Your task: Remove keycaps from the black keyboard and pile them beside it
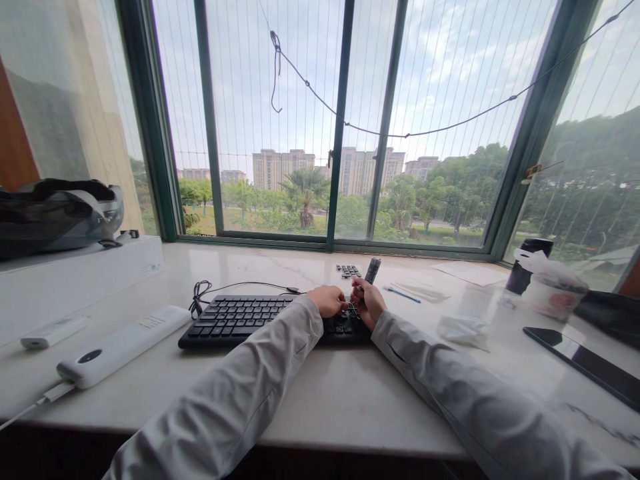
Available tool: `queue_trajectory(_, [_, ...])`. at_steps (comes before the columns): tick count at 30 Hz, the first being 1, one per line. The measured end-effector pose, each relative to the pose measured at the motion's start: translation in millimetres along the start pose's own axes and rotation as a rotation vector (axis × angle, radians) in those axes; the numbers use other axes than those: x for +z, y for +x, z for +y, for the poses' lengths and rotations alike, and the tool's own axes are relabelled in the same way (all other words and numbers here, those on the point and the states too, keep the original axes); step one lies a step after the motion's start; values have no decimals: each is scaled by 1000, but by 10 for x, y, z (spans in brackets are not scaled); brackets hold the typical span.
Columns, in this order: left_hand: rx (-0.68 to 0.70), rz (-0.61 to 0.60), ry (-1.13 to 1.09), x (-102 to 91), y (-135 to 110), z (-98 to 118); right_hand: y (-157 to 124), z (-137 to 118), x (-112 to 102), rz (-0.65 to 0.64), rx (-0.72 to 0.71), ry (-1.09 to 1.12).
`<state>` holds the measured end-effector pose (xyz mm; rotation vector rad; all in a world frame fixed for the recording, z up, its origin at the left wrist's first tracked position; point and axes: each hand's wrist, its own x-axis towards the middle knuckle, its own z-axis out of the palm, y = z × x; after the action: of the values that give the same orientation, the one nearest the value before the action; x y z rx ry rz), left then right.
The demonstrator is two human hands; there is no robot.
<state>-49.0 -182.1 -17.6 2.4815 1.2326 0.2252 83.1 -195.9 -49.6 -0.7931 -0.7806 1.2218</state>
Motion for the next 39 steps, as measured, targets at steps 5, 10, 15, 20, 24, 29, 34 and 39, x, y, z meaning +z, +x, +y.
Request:
queue_trajectory(5, [23, -6, 27, 24, 23, -23, 8, 32, 8, -8, -43, 0])
queue_trajectory(10, [39, -17, 27, 5, 31, -42, 15, 43, -9, -57, -70, 35])
queue_trajectory(15, [67, -113, -12, -60, 14, -41, 24, 47, -32, -83, -63, 8])
queue_trajectory(20, [80, -138, -21, -84, 6, -35, 54, 30, -31, -46, -29, -63])
queue_trajectory(24, [100, -143, -12, -63, 24, -41, 26, 4, -7, -6, 4, -97])
queue_trajectory(29, [116, -100, -81, 4, 76, -80, -87, -18, 39, -41, -62, 40])
queue_trajectory(34, [133, -19, -94, 63, 76, -86, -164, -61, 68, -107, -42, 48])
queue_trajectory(39, [146, -11, -151, 86, 52, -70, -212, -79, 97, -144, -34, 18])
